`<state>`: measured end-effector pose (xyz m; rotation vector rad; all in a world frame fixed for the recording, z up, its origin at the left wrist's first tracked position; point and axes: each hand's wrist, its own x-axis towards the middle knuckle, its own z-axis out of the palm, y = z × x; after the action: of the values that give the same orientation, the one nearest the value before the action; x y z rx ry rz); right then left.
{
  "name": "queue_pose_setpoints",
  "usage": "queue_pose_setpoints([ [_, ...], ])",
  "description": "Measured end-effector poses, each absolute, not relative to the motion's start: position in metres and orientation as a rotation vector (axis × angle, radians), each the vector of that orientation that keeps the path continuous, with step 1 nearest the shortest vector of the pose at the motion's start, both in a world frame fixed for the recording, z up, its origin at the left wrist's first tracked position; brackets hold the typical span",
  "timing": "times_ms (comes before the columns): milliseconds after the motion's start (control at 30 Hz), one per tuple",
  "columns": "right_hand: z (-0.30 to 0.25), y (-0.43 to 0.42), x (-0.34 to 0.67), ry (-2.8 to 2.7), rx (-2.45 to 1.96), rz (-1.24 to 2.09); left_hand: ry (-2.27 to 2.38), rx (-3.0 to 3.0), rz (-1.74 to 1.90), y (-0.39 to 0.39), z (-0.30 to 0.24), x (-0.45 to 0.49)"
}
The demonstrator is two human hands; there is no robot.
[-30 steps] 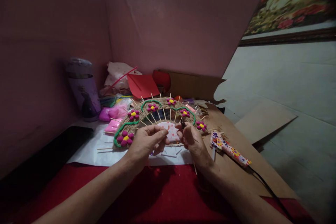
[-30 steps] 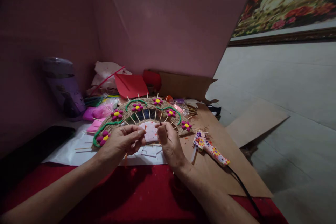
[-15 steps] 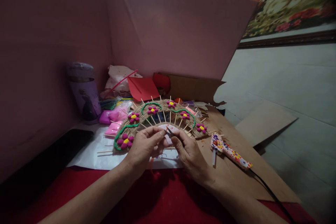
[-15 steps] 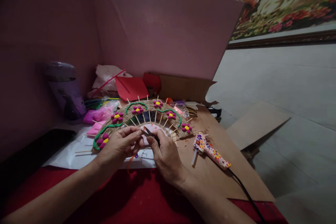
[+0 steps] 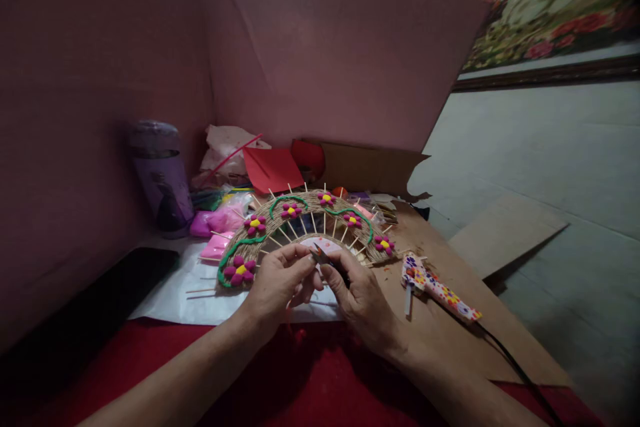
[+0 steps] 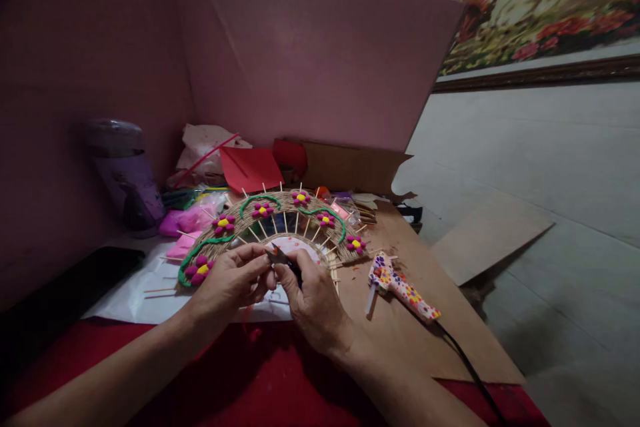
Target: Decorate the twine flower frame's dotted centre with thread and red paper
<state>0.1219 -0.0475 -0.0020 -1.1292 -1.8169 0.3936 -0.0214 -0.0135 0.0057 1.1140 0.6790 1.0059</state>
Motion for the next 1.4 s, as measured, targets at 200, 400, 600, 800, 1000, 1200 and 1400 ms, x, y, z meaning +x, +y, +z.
queue_pose_setpoints([
  [200,-0.0048,-0.0452,0.1220,-1.825,-1.138,0.337,0.707,1.141,1.005,-0.0170,0.0093,-0.0205],
  [400,-0.0042,-0.0451,0.1227,-1.850,-1.163,0.312,0.715,1.179,1.010,-0.0189,0.0099,-0.0203],
  [600,-0.0061,-0.0461,0.1228,-1.863,-1.206,0.285,0.725,1.173,1.031,-0.0185,0.0098,-0.0197],
  [800,-0.0094,-0.0443,0.1221,-1.862,-1.216,0.225,0.740,1.176,1.034,-0.0192,0.0091,-0.0182],
  [1000,-0.0104,-0.0452,0.1200,-1.848,-1.257,0.190,0.746,1.150,1.040,-0.0184,0.0065,-0.0169],
  [1200,-0.0108,-0.0436,0.1196,-1.805,-1.278,0.152,0.724,1.101,1.010,-0.0177,0.0060,-0.0158],
  [1400,-0.0072,-0.0385,0.1256,-1.581,-1.324,0.244,0.644,0.981,0.997,-0.0148,0.0006,-0.0169],
])
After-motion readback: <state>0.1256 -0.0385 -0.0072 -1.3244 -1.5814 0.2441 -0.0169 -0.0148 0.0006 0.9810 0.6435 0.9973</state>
